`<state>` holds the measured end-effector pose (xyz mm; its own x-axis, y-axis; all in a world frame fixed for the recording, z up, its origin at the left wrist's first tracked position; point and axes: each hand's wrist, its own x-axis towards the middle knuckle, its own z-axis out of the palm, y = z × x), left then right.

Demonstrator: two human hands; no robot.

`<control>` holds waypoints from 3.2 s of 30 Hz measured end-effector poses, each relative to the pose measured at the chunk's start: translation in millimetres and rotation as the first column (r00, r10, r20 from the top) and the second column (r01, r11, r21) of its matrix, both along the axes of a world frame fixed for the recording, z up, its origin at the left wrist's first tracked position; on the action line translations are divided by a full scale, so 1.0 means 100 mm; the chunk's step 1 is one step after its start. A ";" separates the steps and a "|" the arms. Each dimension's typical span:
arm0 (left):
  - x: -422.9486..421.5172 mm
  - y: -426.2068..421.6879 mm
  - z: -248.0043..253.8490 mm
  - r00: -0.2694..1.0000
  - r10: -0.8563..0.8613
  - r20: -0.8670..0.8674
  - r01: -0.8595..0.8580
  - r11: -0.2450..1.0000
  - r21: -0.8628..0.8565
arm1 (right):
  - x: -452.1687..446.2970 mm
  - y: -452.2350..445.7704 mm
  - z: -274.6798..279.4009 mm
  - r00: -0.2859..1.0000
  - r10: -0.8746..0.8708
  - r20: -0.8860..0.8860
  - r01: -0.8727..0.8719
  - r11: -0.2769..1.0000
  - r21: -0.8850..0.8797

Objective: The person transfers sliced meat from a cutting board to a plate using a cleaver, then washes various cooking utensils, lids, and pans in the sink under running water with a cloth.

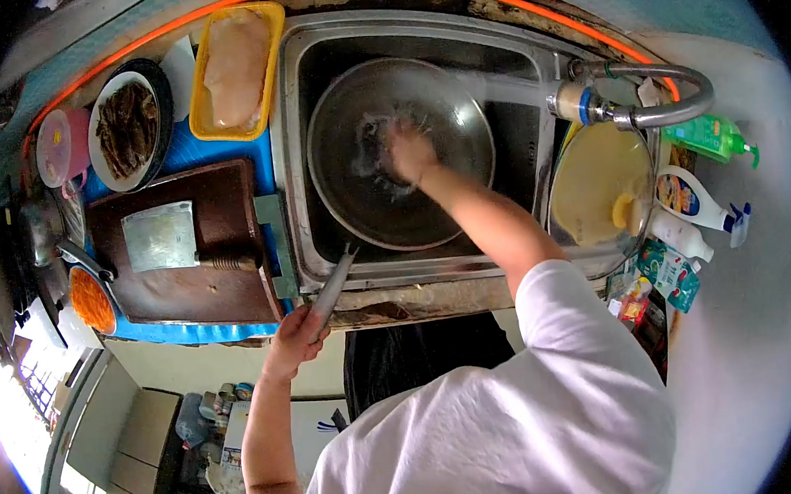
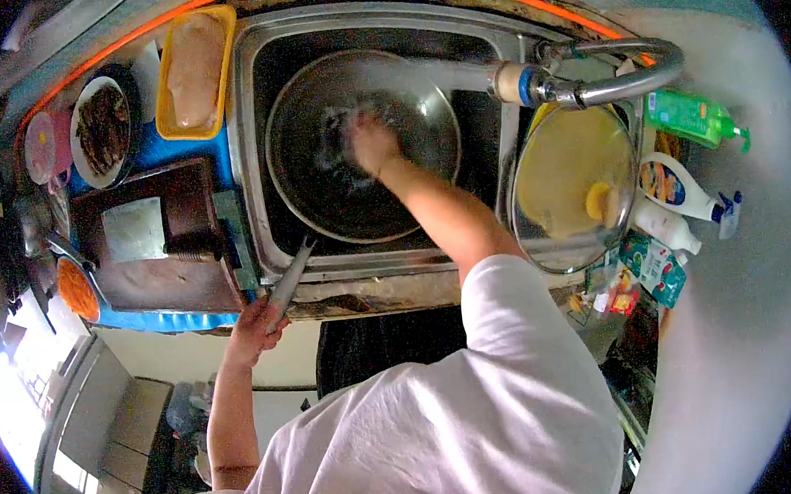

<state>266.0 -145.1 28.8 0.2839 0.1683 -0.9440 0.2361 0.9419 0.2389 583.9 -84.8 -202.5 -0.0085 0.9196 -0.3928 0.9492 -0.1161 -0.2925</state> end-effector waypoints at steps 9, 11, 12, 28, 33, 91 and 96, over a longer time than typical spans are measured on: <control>-0.07 -0.02 -0.04 0.997 -0.020 0.076 0.018 1.000 0.022 | 0.30 -0.10 0.29 0.992 0.002 0.124 0.022 0.982 -0.190; -0.06 0.01 -0.02 0.996 0.009 0.085 -0.008 1.000 -0.017 | 0.29 0.16 0.05 0.962 -0.047 0.270 0.049 0.999 0.001; -0.05 0.03 0.00 0.996 0.022 0.087 -0.019 0.999 -0.037 | 0.22 0.30 -0.07 0.952 -0.176 0.249 0.166 0.984 0.058; -0.06 0.03 -0.01 0.996 -0.020 0.089 0.022 0.999 -0.028 | -0.50 -0.35 0.97 0.709 0.130 -0.693 -0.349 0.919 -0.185; -0.09 0.03 -0.06 0.998 0.001 0.059 0.001 0.999 -0.047 | -0.89 0.37 0.48 0.904 -0.069 -0.423 0.091 0.995 0.033; -0.02 -0.02 0.00 0.998 0.017 0.055 -0.018 1.000 0.016 | 0.56 -0.59 0.74 0.972 0.234 0.022 -0.209 0.900 -0.382; 0.02 0.03 0.05 0.996 -0.068 0.050 0.066 0.997 0.034 | -0.17 -0.68 0.82 0.849 -0.090 -0.521 -0.165 0.891 -0.422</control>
